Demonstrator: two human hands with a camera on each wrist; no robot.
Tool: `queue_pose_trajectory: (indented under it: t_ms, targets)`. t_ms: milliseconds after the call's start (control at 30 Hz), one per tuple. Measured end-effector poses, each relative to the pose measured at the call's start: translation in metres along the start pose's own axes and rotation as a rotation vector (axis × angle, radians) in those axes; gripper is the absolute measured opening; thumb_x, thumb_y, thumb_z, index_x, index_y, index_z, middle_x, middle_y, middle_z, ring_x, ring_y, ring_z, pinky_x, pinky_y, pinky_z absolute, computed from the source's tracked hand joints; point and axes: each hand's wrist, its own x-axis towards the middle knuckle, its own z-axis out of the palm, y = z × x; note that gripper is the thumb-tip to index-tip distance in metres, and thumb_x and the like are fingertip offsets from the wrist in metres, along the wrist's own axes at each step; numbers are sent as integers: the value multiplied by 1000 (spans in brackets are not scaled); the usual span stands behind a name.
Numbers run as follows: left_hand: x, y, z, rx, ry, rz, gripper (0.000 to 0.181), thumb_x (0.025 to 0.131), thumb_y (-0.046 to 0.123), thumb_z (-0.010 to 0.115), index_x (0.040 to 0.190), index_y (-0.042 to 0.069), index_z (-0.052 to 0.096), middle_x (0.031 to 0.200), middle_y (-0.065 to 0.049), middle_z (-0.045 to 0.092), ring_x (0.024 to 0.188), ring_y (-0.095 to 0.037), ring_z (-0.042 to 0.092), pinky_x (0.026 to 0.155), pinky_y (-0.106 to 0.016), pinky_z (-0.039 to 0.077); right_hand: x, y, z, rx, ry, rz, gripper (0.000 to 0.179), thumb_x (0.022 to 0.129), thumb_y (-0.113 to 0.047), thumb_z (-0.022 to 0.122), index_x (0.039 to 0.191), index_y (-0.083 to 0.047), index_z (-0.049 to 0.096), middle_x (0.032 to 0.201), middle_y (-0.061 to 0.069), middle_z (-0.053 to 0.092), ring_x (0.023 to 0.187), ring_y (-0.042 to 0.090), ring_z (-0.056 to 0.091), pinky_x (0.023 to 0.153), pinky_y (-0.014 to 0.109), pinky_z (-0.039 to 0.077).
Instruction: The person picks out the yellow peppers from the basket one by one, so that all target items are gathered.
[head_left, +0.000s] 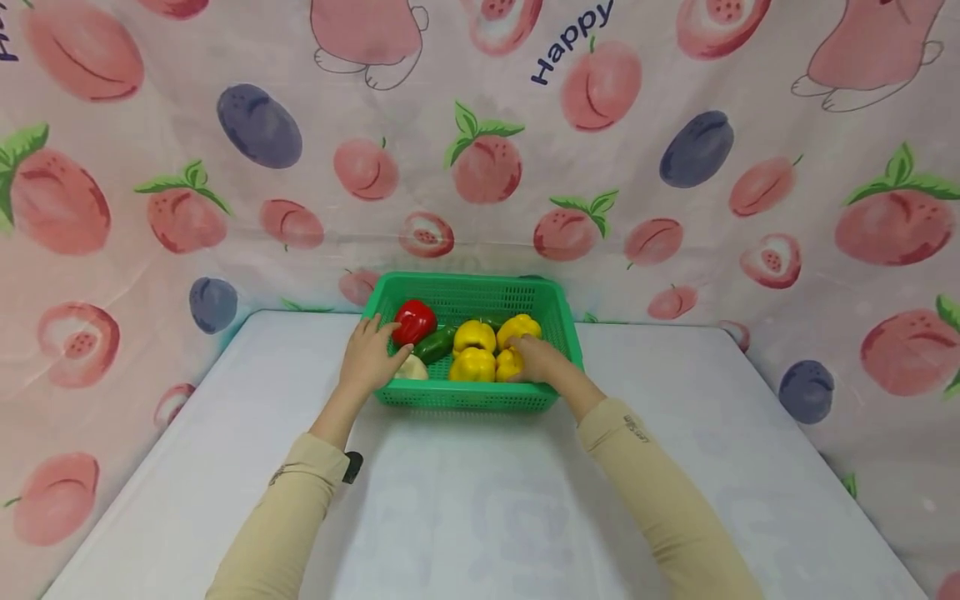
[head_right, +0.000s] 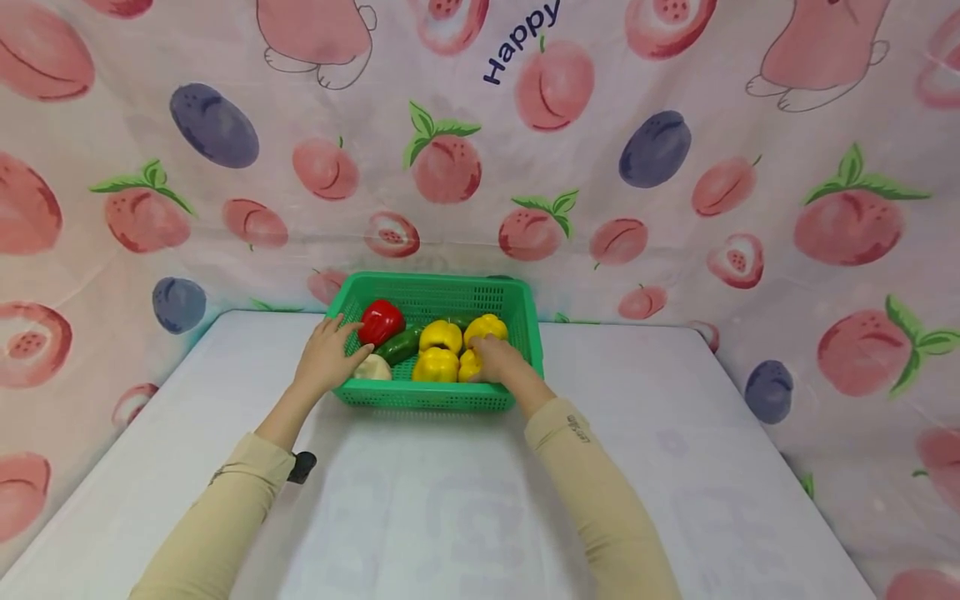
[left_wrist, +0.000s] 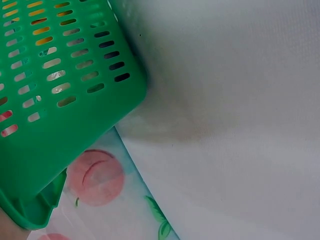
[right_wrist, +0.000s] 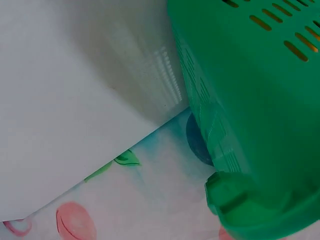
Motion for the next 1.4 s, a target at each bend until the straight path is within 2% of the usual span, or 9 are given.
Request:
queue_pose_trajectory:
  t_ms: [300,633,800,1067,1267,1400]
  targets:
    - [0,0,7,-15,-17,3,55,94,37,52,136,1,47,148,-29,29,139,-47,21,115,-57,19,1,2,8,31,-21,4,56,85,-16,70,132,1,47,132,19,52,122,34,50,104,45,41]
    - [1,-3,-2,7,-6,0,54,94,36,53,135,1,48,148,-29,30,138,-47,22,115,-56,20,5,-3,6,33,15,-23,54,84,-17,71,130,1,49,127,15,57,114,29,55,101,42,45]
    - [2,-5,0,8,8,1,55,94,36,53,135,1,48,148,-29,30,138,-48,22,115,-57,20,5,-3,3,38,18,-29,54,83,-19,72,128,0,50,126,15,58,113,30,55,101,43,45]
    - [0,1,3,-10,8,7,54,94,38,53,135,2,48,147,-29,31,138,-48,22,114,-58,21,0,1,-3,-2,26,-4,60,81,-23,73,130,1,48,124,16,59,111,30,57,99,43,46]
    - [-1,2,0,-6,2,7,54,95,37,53,135,1,48,147,-30,31,138,-48,22,114,-58,20,-8,1,-7,-2,68,-42,62,81,-23,73,131,2,48,122,16,61,108,29,58,97,43,48]
    - [-2,0,-2,-2,-1,4,55,95,37,52,136,1,47,148,-30,30,139,-48,20,115,-56,19,-12,0,-8,5,124,-72,62,81,-22,72,131,3,47,123,17,60,107,30,58,95,44,48]
